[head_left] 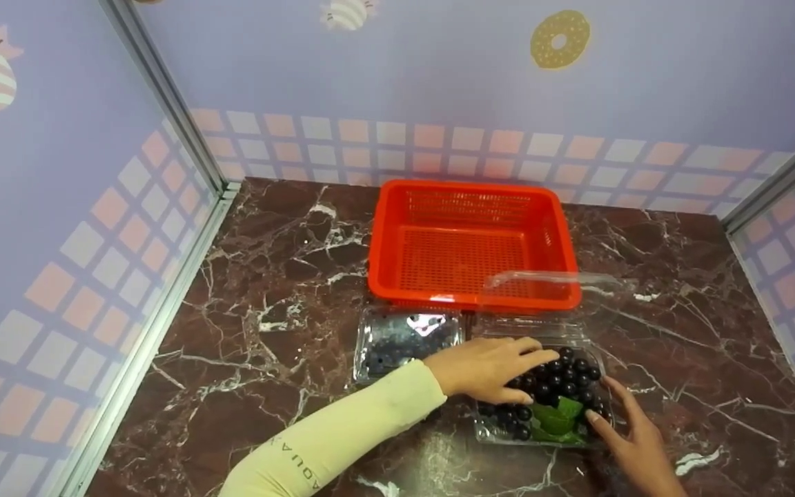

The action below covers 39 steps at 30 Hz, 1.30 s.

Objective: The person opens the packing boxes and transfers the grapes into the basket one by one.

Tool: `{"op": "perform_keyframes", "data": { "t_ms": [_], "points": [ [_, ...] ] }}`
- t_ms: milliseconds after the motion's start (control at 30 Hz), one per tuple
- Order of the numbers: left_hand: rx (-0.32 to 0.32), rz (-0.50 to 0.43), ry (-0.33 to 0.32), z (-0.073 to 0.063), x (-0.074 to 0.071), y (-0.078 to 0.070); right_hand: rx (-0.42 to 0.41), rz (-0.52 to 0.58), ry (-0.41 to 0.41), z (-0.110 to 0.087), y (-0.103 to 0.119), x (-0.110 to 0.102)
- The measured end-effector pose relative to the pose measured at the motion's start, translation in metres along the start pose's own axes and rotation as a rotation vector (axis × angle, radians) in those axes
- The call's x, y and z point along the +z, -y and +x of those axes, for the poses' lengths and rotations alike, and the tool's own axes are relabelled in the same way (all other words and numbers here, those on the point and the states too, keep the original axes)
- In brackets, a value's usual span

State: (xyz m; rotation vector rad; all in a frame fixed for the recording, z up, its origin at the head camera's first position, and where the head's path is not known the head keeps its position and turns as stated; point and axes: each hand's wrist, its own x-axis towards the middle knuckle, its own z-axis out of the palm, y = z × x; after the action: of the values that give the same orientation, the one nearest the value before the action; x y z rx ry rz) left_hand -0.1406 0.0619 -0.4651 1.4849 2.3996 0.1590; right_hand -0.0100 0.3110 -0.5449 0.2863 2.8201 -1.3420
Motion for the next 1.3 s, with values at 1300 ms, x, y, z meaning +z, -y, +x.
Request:
{"op": "perform_keyframes", "data": {
  "t_ms": [1300],
  "points": [
    [-0.054, 0.015, -0.023, 0.014, 0.020, -0.003, 0.002, 0.034, 0.009, -0.002, -0.008, 0.015]
  ]
}}
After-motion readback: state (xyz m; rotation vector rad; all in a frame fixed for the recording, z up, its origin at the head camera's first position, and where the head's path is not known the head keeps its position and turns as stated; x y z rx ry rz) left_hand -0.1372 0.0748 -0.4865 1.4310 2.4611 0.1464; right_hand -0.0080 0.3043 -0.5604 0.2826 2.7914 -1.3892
